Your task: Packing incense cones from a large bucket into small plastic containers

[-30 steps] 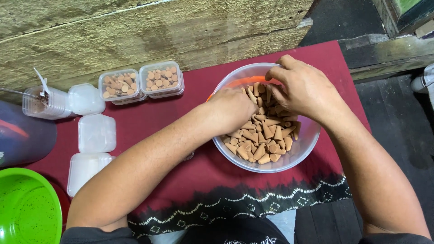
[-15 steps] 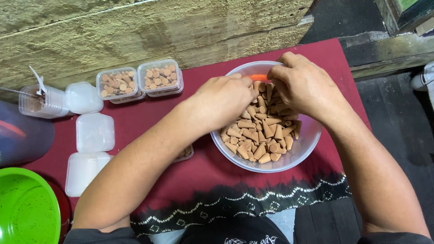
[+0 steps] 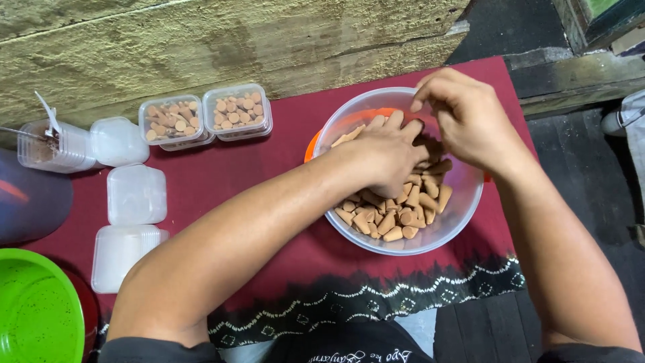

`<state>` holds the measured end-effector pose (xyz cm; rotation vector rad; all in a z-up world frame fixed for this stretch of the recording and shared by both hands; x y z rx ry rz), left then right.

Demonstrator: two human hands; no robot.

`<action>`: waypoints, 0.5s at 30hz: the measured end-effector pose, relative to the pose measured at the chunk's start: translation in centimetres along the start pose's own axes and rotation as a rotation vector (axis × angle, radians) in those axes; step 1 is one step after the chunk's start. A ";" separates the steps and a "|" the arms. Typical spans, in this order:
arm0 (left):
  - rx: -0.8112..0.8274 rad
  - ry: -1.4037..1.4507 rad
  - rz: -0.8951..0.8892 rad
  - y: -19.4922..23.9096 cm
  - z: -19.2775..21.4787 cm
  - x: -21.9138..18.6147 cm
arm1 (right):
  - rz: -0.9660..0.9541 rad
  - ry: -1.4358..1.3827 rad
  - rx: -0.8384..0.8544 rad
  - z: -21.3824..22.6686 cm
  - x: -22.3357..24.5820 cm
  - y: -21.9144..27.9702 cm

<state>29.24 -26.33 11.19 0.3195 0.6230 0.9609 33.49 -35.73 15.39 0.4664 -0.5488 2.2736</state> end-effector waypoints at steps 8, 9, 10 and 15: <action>0.032 0.062 -0.097 4.3 -2.5 1.3 | -0.037 -0.002 -0.036 -0.3 -0.6 0.4; -0.008 0.063 -0.090 4.9 -2.7 1.7 | -0.027 -0.021 -0.043 -0.1 -0.3 0.4; -0.006 0.066 -0.090 5.4 -2.9 2.0 | -0.028 -0.023 -0.040 -0.1 -0.4 0.4; -0.197 -0.132 -0.087 6.3 -3.2 3.7 | -0.029 -0.009 -0.035 0.0 -0.4 0.4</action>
Point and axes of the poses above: each hand's wrist, its own y-axis away from the middle knuckle, its own z-axis out of the back of the hand, x = y × z, the point moved 5 cm from there along -y, towards the middle knuckle, and after that the axes turned 12 degrees about y, right-handed, at the moved point
